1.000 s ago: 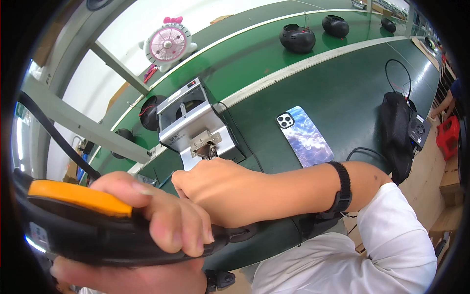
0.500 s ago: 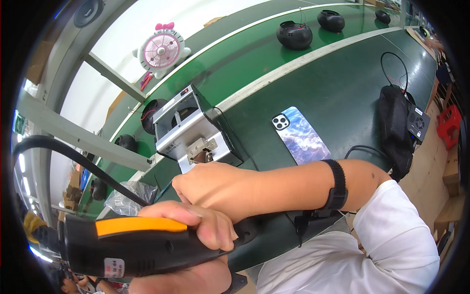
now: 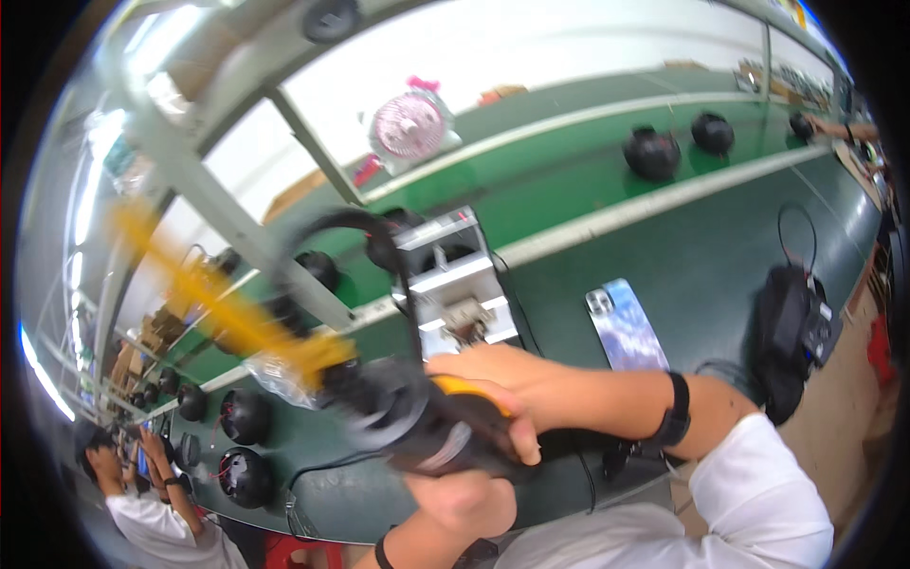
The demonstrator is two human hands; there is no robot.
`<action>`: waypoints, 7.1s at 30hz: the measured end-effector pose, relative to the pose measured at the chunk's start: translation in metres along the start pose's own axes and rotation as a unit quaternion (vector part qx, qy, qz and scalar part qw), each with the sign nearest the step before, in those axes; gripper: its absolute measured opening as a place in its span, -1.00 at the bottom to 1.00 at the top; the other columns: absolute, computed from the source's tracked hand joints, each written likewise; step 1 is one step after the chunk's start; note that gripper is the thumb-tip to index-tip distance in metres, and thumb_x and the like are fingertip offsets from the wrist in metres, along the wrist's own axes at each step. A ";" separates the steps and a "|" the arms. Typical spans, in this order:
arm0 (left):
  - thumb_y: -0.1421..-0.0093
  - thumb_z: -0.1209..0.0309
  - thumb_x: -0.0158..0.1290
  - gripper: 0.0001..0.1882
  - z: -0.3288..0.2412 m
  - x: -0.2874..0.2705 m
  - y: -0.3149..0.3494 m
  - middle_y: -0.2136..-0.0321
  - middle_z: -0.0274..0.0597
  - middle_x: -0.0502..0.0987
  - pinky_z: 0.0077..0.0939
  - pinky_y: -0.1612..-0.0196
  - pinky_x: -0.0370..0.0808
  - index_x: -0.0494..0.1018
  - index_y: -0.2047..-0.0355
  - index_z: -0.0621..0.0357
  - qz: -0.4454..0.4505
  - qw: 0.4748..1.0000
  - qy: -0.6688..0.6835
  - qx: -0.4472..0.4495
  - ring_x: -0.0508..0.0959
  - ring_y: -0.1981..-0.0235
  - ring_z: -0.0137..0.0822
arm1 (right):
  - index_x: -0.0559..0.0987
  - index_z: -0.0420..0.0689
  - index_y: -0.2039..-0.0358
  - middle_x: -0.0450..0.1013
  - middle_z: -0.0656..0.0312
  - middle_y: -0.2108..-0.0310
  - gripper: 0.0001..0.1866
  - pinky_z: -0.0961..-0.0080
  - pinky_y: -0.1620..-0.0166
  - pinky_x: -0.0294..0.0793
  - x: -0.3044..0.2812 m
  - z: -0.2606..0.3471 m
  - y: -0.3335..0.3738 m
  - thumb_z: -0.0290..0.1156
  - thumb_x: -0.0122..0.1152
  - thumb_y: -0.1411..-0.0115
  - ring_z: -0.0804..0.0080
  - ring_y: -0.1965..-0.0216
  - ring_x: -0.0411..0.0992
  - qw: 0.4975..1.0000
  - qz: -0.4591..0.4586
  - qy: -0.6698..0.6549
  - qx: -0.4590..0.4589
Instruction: Use an electric screwdriver to assemble plastic electronic components on a factory assembly line.
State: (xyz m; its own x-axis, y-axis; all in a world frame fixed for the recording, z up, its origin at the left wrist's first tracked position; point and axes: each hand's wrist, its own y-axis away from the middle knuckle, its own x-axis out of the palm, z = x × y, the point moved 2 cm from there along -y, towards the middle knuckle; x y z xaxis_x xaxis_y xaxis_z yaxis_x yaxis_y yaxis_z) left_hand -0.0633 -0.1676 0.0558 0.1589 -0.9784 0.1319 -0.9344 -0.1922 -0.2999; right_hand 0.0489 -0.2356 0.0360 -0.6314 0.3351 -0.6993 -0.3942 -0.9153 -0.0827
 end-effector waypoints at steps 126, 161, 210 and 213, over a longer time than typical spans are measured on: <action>0.10 -0.10 0.45 -0.25 -0.096 -0.395 -0.207 0.12 0.03 0.67 -0.25 -0.06 0.56 0.60 0.09 0.28 0.157 0.538 -0.785 -0.262 0.65 0.06 -0.02 | 0.65 -0.04 0.37 0.58 0.31 0.47 -0.83 0.37 0.35 0.56 0.094 -0.045 -0.025 -0.22 0.33 -0.21 0.33 0.41 0.57 0.998 -0.047 -0.010 -0.034; -0.20 -0.09 0.20 0.00 -0.077 -0.273 0.018 -0.29 -0.02 0.29 -0.20 -0.26 0.42 0.01 -0.46 0.13 0.059 0.918 -0.379 -0.100 0.41 -0.25 -0.14 | 0.34 0.04 -0.31 0.21 -0.07 -0.31 -0.03 -0.15 -0.24 0.29 0.052 0.014 0.001 0.00 0.55 0.11 -0.19 -0.26 0.26 0.886 -0.229 -0.059 -0.399; -0.40 -0.27 -0.16 -0.31 0.037 -0.204 -0.078 0.69 -0.31 0.33 -0.52 0.64 0.36 0.41 0.22 0.23 -0.265 0.949 -0.092 0.141 0.36 0.74 -0.44 | 0.65 -0.11 0.28 0.57 0.22 0.31 -0.85 0.35 0.26 0.53 0.029 0.040 -0.024 -0.35 0.37 -0.16 0.18 0.31 0.53 0.984 -0.113 0.052 -0.130; -0.32 -0.43 -0.27 -0.17 0.002 -0.184 -0.080 0.69 -0.33 0.31 -0.51 0.62 0.36 0.40 0.20 0.23 -0.249 0.954 -0.075 0.149 0.35 0.73 -0.42 | 0.68 -0.12 0.17 0.51 0.19 0.34 -0.76 0.36 0.28 0.52 0.029 0.036 -0.027 -0.29 0.37 -0.20 0.21 0.34 0.51 0.984 -0.127 0.052 -0.113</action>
State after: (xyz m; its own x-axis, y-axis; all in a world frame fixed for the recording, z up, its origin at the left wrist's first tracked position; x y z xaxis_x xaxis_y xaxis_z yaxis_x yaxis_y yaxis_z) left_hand -0.0168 0.0281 0.0538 0.6240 -0.7556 0.1991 -0.6022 -0.6274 -0.4938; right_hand 0.0172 -0.1929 0.0440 -0.4553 0.5451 -0.7040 -0.3649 -0.8355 -0.4109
